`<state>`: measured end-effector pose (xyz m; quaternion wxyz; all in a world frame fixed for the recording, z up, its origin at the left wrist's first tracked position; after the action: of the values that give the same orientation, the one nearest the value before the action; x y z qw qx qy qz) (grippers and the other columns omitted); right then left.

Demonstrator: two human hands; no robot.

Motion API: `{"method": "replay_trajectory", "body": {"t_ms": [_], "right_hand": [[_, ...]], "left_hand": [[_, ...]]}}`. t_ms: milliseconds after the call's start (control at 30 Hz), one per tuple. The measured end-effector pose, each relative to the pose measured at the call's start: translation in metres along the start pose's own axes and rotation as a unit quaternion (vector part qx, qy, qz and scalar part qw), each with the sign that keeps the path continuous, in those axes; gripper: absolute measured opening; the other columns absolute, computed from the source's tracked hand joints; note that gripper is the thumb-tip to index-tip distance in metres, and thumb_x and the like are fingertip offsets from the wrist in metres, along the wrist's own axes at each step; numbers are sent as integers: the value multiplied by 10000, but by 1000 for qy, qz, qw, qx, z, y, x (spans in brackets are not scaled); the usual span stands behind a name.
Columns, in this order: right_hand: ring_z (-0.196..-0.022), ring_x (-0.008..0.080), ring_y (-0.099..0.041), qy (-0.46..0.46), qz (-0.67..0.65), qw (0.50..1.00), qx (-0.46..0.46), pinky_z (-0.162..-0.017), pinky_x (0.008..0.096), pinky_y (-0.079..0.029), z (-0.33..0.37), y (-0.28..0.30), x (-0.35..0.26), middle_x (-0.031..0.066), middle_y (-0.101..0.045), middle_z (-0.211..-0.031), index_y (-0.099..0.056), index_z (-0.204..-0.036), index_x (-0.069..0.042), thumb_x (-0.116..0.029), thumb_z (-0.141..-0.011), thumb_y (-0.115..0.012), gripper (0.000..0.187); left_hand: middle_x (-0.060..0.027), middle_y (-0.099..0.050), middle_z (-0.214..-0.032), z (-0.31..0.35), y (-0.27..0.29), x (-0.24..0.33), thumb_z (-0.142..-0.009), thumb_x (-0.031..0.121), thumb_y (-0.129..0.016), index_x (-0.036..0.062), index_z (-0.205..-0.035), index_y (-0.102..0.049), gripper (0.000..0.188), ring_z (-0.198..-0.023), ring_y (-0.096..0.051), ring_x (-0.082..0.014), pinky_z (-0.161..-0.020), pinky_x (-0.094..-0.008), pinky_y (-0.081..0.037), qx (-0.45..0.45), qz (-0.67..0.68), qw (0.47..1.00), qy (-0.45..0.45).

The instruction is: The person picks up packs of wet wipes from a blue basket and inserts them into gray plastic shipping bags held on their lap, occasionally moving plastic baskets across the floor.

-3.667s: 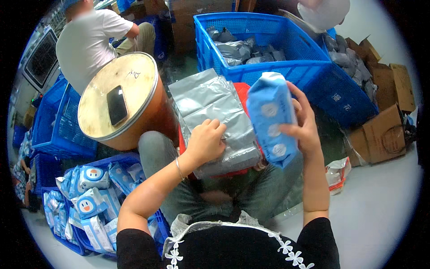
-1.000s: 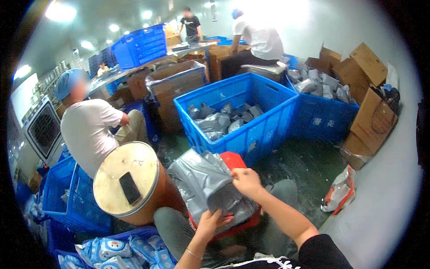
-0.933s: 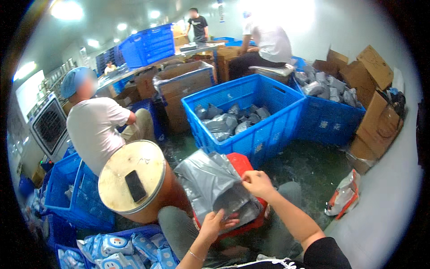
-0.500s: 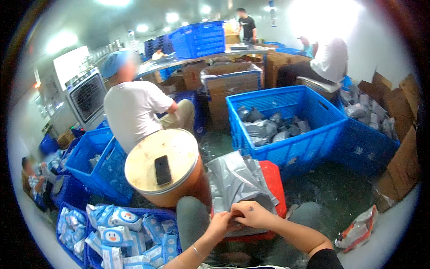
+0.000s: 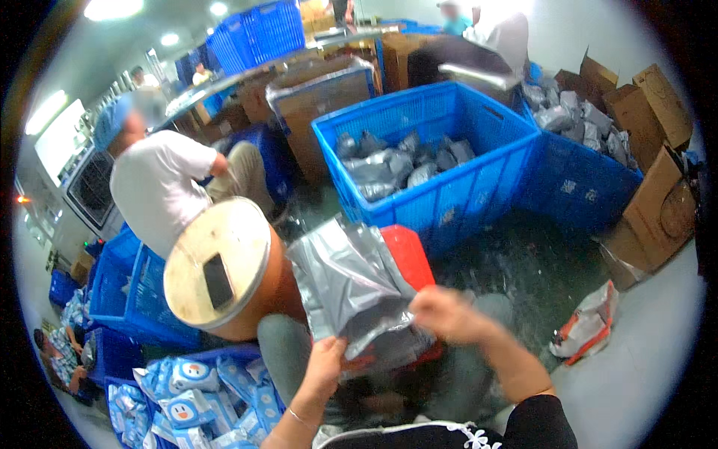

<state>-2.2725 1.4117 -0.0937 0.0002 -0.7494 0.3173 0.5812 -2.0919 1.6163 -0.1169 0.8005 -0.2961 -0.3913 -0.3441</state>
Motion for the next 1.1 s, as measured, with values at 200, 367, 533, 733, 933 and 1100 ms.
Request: {"method": "replay_trajectory", "body": {"t_ms": [200,367,533,733,933,1100], "right_hand": [[-649,95,-534,-339,236,719,559,-576,246,-444,297,312,131,13,-620,-820,-602,-1015,-45,-210,-881,-662,220],[-878,179,-618,-124,274,843,446,-800,293,-507,53,149,34,74,-590,-1210,-535,-1229,-42,-68,-822,-694,438],[-1354,228,-409,279,443,830,-191,-1135,489,-238,-59,34,17,26,-455,-1459,-499,-1383,-271,-39,-726,-579,702],[-1181,265,-570,223,168,945,-172,-987,440,-439,-75,16,56,91,-635,-1214,-651,-1122,-90,-56,-734,-621,391],[-611,152,-565,-240,-92,964,61,-571,372,-418,-111,-28,71,133,-585,-625,-604,-733,48,-286,-913,-583,380],[-656,248,-618,-268,47,958,90,-614,428,-452,-119,-44,106,193,-593,-678,-604,-757,25,-346,-895,-550,399]], "left_hand": [[-152,-694,-947,-4,-10,13,-977,198,-514,-38,-1058,-616,269,-803,-695,-228,-725,-324,-576,-122,-52,990,48],[-183,-643,-1153,9,40,28,-807,72,-707,20,-1091,-605,306,-1038,-651,-272,-899,-403,-515,177,-372,825,-388],[-102,-425,-1450,-14,8,39,-757,96,-613,99,-863,-577,112,-1354,-391,-273,-1140,-469,-249,25,-649,521,-554],[-153,-657,-1114,-33,12,28,-747,47,-622,19,-788,-529,106,-990,-641,-320,-839,-386,-491,69,-492,672,-549],[-13,-566,-804,-77,3,35,-939,155,-597,41,-775,-519,215,-728,-518,-98,-710,-266,-439,184,55,953,-236],[16,-449,-750,-99,6,24,-932,137,-575,35,-819,-506,167,-705,-411,-86,-695,-257,-401,207,29,949,-236]]}}
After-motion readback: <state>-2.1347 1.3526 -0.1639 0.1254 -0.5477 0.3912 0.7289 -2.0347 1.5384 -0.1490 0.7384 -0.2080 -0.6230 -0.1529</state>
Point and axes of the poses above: each hand's wrist, its own z-axis away from the middle knuckle, its own y-axis out of the back of the hand, x = y × z, the point moved 1 cm from there along -z, towards the middle knuckle
